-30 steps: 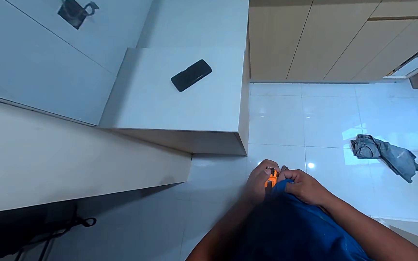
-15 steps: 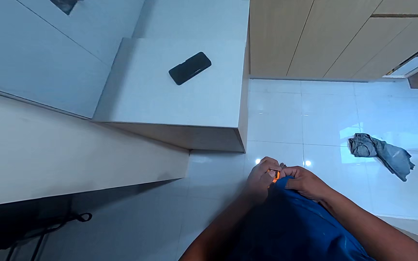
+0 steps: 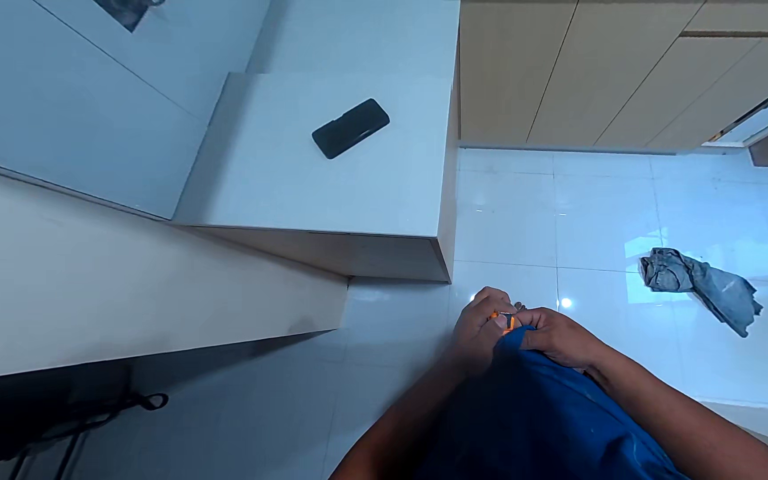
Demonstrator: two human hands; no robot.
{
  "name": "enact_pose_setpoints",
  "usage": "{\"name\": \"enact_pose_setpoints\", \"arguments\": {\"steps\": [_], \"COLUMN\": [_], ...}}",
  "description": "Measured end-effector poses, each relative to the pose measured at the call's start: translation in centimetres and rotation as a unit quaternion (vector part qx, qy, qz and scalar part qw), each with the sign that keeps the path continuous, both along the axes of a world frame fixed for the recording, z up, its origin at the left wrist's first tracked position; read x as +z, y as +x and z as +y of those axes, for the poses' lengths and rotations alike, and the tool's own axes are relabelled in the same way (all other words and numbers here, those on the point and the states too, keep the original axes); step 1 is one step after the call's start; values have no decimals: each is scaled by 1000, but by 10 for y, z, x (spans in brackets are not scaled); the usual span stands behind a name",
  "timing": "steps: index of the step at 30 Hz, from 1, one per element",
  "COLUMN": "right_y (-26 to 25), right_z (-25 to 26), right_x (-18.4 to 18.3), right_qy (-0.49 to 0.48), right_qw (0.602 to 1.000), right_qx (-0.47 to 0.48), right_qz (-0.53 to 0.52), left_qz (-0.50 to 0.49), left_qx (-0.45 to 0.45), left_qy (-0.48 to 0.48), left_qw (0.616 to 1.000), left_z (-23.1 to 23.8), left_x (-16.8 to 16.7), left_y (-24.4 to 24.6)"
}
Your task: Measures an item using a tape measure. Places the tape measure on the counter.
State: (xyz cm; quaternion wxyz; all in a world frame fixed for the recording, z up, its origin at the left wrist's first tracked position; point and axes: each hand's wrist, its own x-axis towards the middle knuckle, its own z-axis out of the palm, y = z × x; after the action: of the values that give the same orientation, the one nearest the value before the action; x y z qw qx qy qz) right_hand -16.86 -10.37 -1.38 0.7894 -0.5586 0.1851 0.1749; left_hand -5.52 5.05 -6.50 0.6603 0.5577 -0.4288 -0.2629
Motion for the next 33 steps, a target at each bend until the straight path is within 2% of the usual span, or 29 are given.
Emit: {"name": "enact_pose_setpoints", "arguments": {"steps": [4, 9, 15, 17, 21, 23, 26, 29, 33], "right_y": [-2, -4, 1, 3, 7, 7, 6, 1, -4], "right_z": [-2, 2, 3, 5, 8, 7, 3, 2, 5], "right_x": [-7, -2, 6, 7, 11, 12, 11, 7, 9], "right_qy": [-30, -116, -228, -252, -264, -251, -229, -249, -328], "right_qw": [999, 992, 973, 967, 963, 967, 971, 967, 943], "right_qx": [-23, -20, 19, 29, 40, 46, 60, 36, 15], "right_qz": [-12, -54, -36, -31, -25, -30, -34, -32, -61], "left_qz": [190, 370, 372, 339, 214, 191, 247, 305, 450], "left_qx": [-21, -61, -70, -67, -54, -56, -56, -77, -122], "left_qy": [-72, -159, -148, -133, -80, -75, -104, -124, -144], "left_qw": [979, 913, 914, 929, 972, 977, 962, 941, 873], "left_z": [-2, -5, -5, -5, -5, -6, -5, -4, -3], "left_x": [-9, -11, -12, -11, -8, -8, -12, -10, -11], "left_y": [3, 7, 5, 4, 2, 2, 2, 4, 7]}}
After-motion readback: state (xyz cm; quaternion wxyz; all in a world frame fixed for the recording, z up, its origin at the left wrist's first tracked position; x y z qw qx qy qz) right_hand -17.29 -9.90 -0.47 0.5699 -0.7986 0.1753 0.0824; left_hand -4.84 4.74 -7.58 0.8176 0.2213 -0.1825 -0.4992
